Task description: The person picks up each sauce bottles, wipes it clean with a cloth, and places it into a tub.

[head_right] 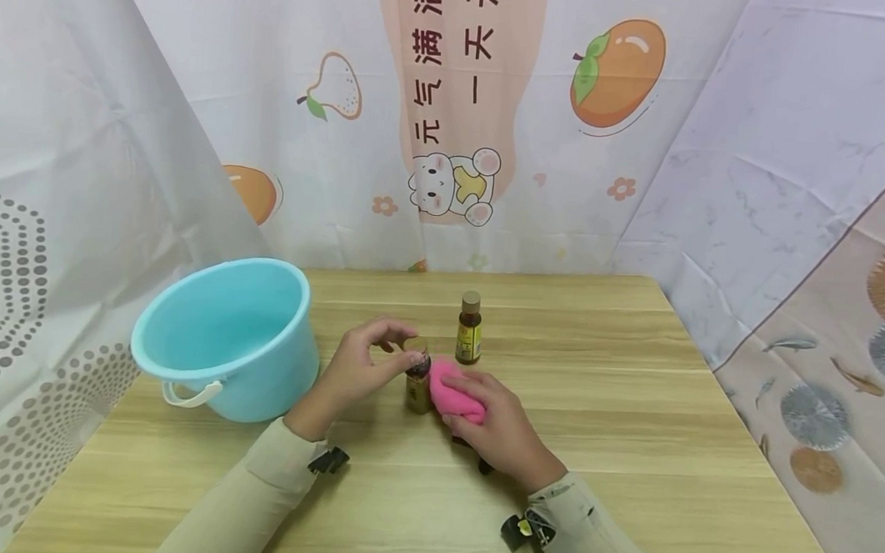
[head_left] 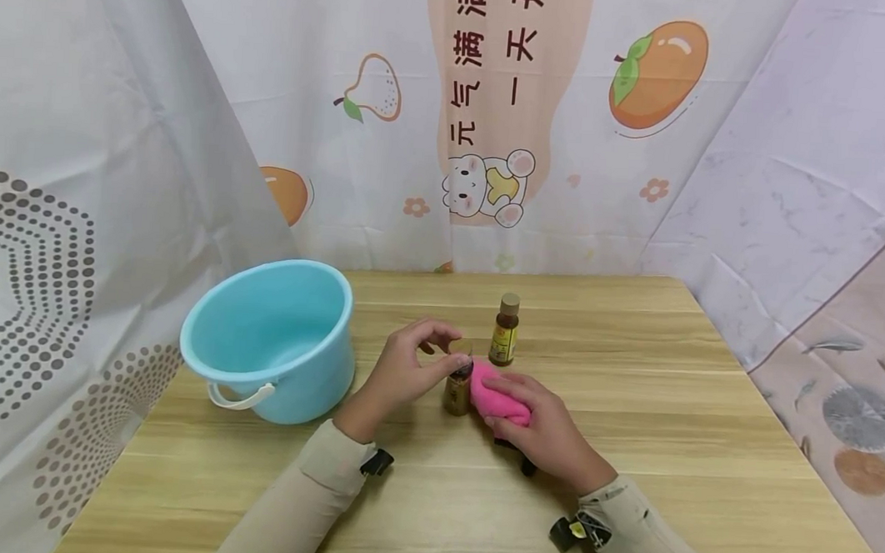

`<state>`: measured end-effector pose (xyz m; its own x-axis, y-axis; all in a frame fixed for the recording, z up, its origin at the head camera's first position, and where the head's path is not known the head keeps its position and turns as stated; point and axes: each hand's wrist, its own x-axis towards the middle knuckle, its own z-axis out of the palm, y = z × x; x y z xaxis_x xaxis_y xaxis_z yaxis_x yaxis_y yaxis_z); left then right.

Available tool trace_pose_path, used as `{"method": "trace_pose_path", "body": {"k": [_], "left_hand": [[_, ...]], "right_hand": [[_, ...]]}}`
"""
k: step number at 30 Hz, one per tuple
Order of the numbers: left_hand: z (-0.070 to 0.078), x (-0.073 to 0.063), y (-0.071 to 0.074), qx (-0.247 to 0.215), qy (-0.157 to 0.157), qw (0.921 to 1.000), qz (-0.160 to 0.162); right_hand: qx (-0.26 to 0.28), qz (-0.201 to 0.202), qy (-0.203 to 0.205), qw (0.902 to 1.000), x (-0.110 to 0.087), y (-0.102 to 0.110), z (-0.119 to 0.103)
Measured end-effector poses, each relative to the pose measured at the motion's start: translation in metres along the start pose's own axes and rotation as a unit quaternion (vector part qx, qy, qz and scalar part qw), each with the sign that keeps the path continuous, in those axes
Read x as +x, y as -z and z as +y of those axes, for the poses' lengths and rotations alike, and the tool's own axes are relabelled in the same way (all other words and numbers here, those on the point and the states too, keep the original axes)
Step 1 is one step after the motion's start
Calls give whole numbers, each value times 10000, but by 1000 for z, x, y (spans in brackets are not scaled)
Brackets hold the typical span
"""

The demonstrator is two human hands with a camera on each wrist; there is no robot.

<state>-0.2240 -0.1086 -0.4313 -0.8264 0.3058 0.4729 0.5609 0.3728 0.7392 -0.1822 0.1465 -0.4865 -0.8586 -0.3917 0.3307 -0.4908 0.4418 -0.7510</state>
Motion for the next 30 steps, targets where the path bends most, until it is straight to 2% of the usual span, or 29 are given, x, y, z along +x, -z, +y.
{"method": "trace_pose_path", "body": {"k": [10,20,30], "left_hand": [[0,-1,-1,-35,54,10000,-47],[2,-3,-5,26,285,9996,73],[4,-1,-8,202,405,9987,225]], "right_hand": [[-78,26,55,10000,-1,-1,0],[177,507,533,9971,-1,-2,-3],[309,821,698,9937,-1,-1,-7]]}}
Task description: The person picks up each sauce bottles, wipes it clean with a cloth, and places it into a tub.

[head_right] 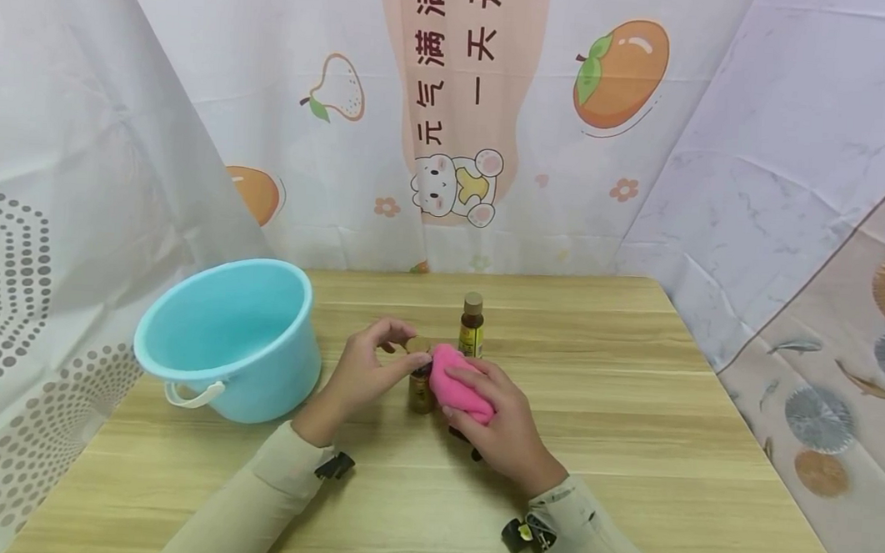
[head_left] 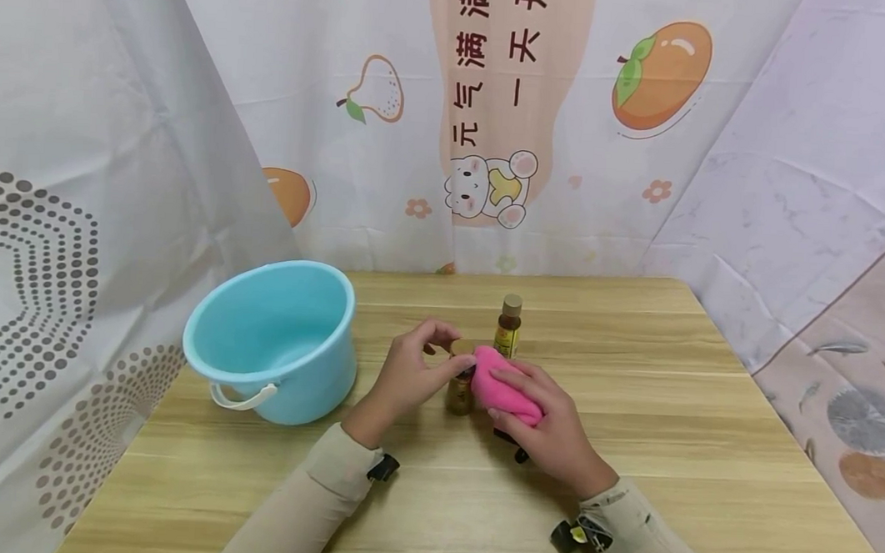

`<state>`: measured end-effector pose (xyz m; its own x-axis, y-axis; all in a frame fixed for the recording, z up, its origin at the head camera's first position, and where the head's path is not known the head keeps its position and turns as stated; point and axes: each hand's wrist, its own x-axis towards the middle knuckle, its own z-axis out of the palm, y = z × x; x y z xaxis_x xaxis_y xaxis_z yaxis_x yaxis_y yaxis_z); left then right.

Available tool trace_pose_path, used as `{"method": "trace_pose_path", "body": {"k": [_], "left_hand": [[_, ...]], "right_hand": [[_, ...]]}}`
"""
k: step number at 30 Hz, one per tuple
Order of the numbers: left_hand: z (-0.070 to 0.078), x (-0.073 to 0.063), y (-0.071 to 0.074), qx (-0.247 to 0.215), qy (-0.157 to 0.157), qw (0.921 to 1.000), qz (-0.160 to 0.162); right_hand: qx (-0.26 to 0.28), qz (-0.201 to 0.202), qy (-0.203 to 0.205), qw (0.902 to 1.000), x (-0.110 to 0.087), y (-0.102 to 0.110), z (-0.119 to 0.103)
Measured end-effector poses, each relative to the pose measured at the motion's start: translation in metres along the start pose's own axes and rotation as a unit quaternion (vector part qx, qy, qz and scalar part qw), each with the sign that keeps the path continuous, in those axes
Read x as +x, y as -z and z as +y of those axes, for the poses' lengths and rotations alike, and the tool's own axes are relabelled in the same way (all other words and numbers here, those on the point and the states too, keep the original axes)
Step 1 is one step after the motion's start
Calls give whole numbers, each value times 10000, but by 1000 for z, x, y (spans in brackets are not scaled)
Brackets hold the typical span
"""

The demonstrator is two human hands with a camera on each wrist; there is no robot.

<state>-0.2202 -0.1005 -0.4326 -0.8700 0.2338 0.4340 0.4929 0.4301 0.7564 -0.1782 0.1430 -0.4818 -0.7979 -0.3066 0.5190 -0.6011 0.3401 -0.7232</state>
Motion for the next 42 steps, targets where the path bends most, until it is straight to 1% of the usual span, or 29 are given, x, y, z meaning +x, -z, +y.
{"method": "trace_pose_path", "body": {"k": [4,6,8,11,15,23,36,42], "left_hand": [[1,0,0,38,73,10000,53],[1,0,-1,48,105,9999,80],[1,0,-1,34,115,9999,116],[0,-1,-2,23,81,9998,178],[-1,-2,-3,50,-9,9997,222],[-3,0,-3,107,-93,9998,149],[-2,0,-1,56,90,9999,-26],[-1,0,-1,-8,122,9999,54]], "right_hand": [[51,-40,-61,10000,3,3,-17],[58,-116,-143,9998,3,4,-17],[70,-194,-206,9996,2,4,-15],[77,-296,-313,9990,0,2,0],[-23,-430,-396,9983,-1,1,4],[-255,-666,-526,9961,0,0,5],[-549,-949,-826,9905,-1,1,8],[-521,-974,-924,9896,-1,2,7]]}}
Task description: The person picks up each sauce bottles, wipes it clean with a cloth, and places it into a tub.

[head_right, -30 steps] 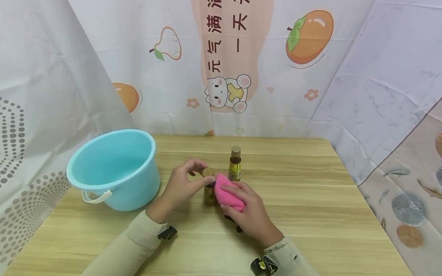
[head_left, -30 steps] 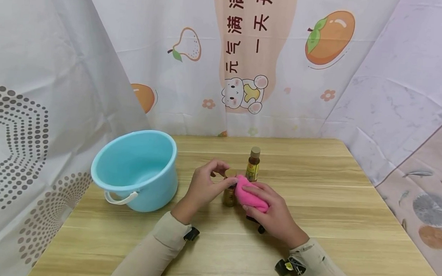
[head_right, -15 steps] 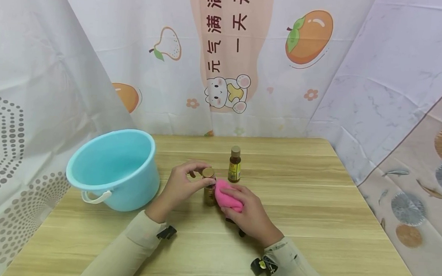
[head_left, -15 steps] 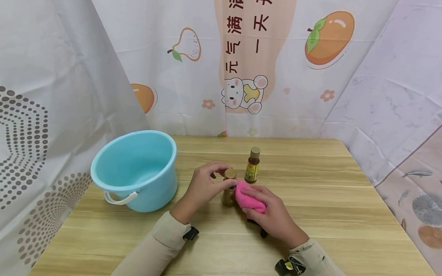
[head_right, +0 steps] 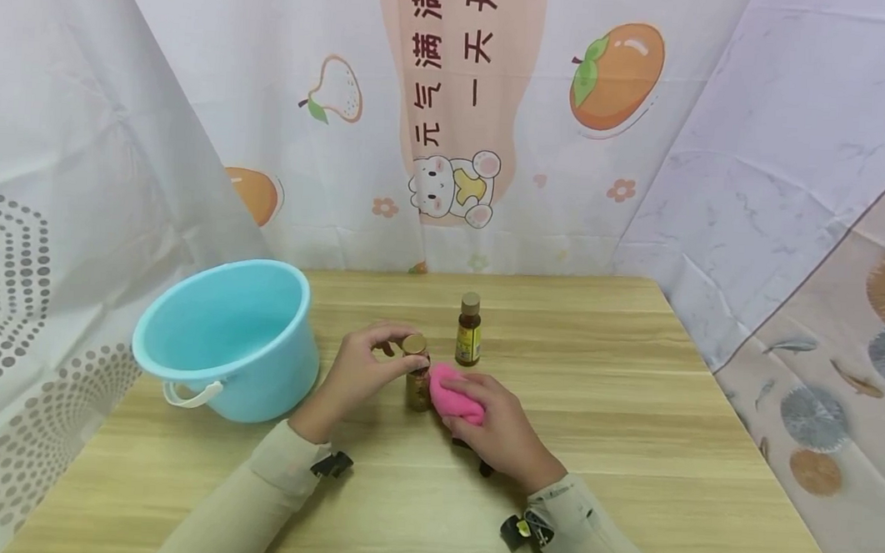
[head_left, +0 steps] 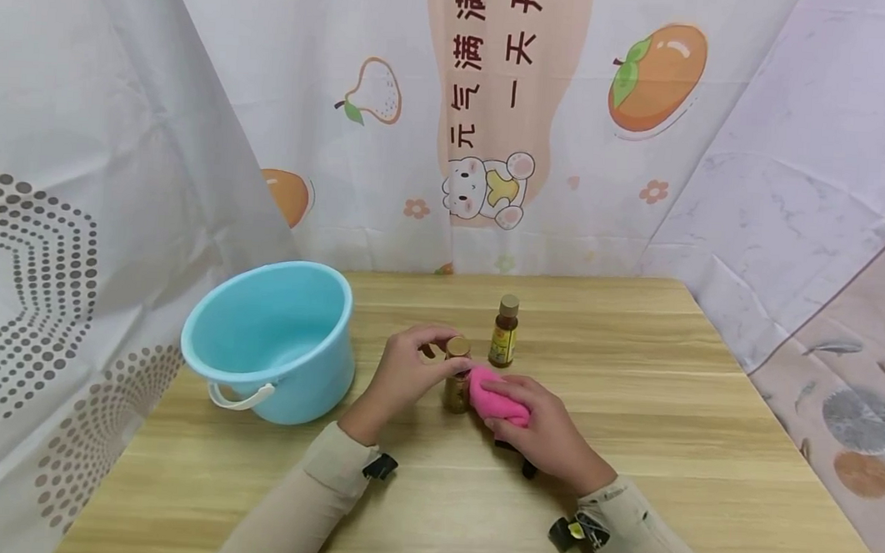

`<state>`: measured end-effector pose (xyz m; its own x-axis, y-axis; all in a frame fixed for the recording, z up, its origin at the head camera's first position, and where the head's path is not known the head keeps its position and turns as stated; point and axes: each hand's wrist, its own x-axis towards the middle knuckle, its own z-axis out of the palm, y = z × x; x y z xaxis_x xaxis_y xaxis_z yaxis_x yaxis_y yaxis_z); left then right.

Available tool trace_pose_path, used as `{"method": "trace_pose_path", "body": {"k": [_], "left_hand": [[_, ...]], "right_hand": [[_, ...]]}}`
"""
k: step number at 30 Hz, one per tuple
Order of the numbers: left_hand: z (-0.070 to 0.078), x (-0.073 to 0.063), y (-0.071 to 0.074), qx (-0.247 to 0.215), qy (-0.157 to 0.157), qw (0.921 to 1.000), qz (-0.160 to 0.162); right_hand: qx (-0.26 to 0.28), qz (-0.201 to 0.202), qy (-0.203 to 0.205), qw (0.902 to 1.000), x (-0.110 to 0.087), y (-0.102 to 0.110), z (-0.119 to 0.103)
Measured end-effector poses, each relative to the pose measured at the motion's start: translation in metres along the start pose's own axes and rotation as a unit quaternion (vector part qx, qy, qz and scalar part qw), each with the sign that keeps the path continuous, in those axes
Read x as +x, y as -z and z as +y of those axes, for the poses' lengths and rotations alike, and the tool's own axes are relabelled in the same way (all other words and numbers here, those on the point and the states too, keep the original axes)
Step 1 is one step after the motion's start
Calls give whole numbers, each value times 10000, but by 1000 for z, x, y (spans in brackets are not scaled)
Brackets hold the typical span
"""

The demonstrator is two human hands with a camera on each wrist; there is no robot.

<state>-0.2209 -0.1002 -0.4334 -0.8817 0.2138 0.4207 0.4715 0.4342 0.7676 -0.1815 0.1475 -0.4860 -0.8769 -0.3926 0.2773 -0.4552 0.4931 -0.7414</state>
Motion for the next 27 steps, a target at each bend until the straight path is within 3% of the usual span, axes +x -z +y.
{"method": "trace_pose_path", "body": {"k": [8,15,21,27], "left_hand": [[8,3,6,345,-369,9986,128],[29,11,27,721,-672,9948,266],[57,14,47,822,-511,9950,226],[84,22,71,645,-89,9978,137]], "right_hand": [[85,-25,-85,9999,0,1,-1],[-46,-62,-78,9999,1,2,-3],[-58,-106,-141,9998,1,2,-4],[-122,-97,-149,9998,0,2,-2]]}}
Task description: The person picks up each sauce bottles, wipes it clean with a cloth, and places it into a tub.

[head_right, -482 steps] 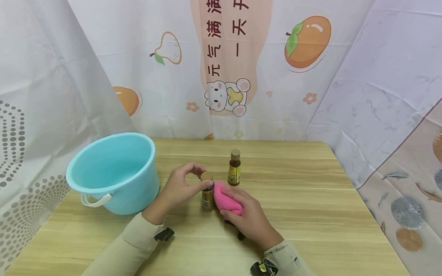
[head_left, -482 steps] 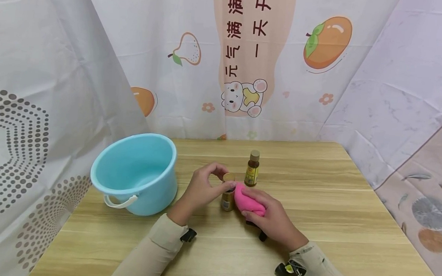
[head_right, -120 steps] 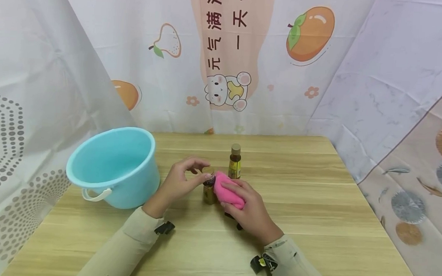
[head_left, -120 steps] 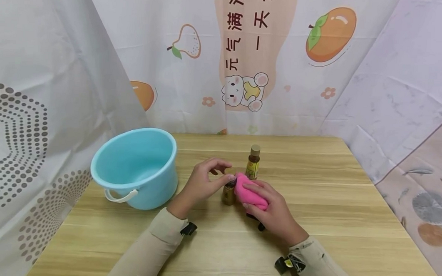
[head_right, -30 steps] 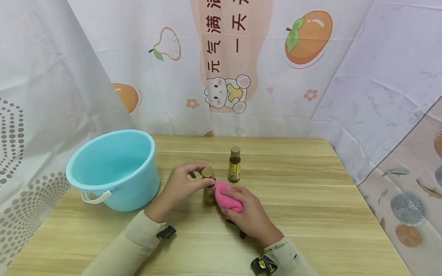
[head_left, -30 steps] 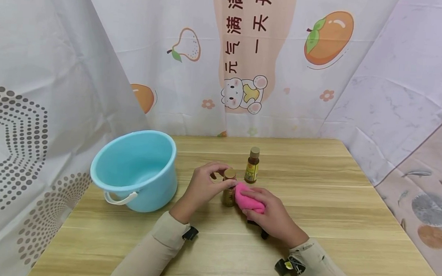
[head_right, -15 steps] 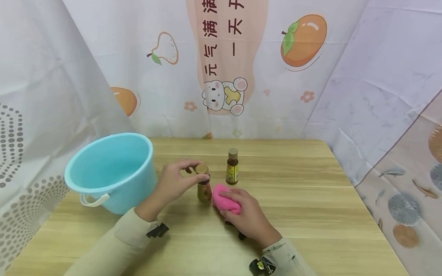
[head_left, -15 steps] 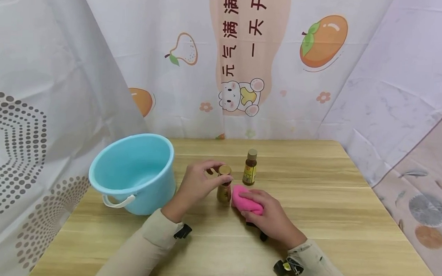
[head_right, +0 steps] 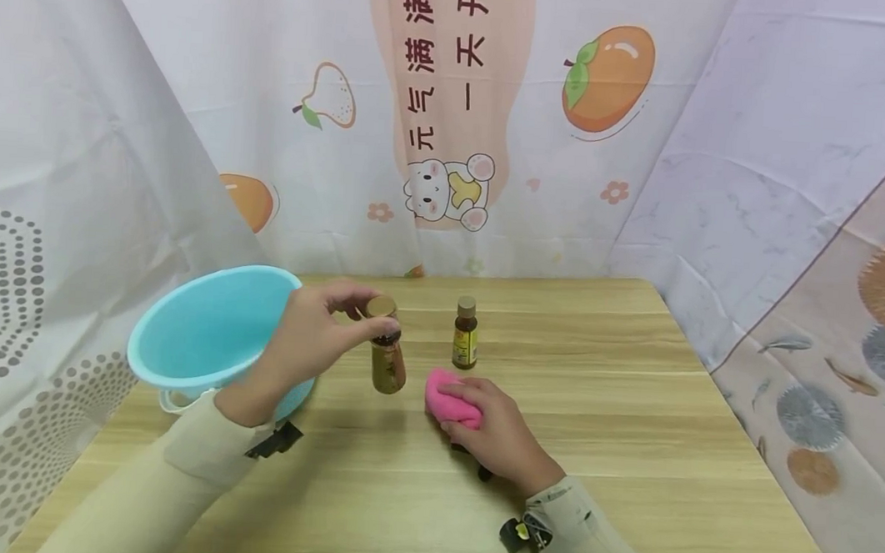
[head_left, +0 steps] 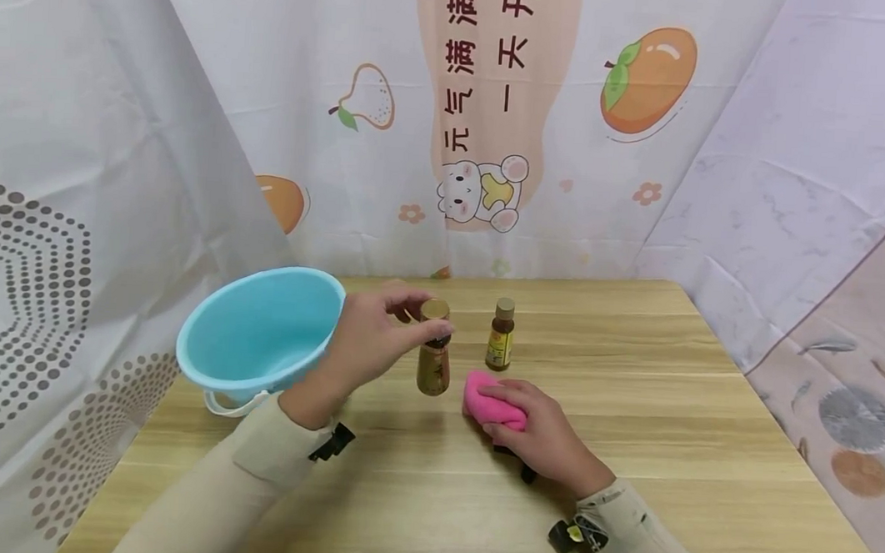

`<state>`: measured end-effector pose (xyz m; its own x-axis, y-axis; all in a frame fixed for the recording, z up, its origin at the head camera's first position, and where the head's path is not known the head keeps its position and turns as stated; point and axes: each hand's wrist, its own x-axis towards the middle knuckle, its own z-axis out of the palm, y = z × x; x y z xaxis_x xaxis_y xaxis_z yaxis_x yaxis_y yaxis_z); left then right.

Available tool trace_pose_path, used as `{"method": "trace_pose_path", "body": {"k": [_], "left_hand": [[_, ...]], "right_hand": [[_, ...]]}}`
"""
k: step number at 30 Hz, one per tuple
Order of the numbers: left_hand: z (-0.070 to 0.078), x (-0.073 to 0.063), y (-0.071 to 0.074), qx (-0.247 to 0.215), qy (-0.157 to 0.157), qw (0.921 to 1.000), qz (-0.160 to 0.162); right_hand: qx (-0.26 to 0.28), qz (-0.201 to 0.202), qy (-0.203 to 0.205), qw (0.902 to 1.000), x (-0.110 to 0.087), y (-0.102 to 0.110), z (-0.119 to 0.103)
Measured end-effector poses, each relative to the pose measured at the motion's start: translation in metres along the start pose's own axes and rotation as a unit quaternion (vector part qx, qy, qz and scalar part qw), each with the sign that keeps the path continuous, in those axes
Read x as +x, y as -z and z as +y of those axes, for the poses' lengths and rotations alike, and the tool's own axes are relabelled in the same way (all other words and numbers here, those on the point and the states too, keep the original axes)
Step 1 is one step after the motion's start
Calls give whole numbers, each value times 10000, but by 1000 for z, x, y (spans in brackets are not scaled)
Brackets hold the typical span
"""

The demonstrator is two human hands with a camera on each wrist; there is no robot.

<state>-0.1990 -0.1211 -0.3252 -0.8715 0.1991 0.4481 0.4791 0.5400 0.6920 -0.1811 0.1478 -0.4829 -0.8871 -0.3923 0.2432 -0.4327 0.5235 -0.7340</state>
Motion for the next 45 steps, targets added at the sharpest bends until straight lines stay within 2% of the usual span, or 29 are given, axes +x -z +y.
{"method": "trace_pose_path", "body": {"k": [6,12,19,26,28,32,38,45], "left_hand": [[11,15,36,-191,597,9979,-150],[15,32,78,-587,1198,9908,-222],[2,49,120,-800,1170,9890,-434],[-17,55,152,-834,1354,9871,-187],[-24,57,159,-824,1375,9870,-107],[-40,59,169,-743,1680,9830,-26],[-63,58,177,-541,2080,9766,-111],[-88,56,178,210,2501,9671,-419]], "right_hand": [[78,-19,-61,9999,0,-1,1],[176,-57,-48,9998,0,-4,2],[108,-12,-42,9999,0,-4,3],[128,10,-43,9999,0,-4,3],[135,8,-46,9999,0,-4,3],[67,28,-21,10000,0,-3,3],[5,57,-18,10000,1,-3,3],[65,23,-46,10000,1,-3,3]]}}
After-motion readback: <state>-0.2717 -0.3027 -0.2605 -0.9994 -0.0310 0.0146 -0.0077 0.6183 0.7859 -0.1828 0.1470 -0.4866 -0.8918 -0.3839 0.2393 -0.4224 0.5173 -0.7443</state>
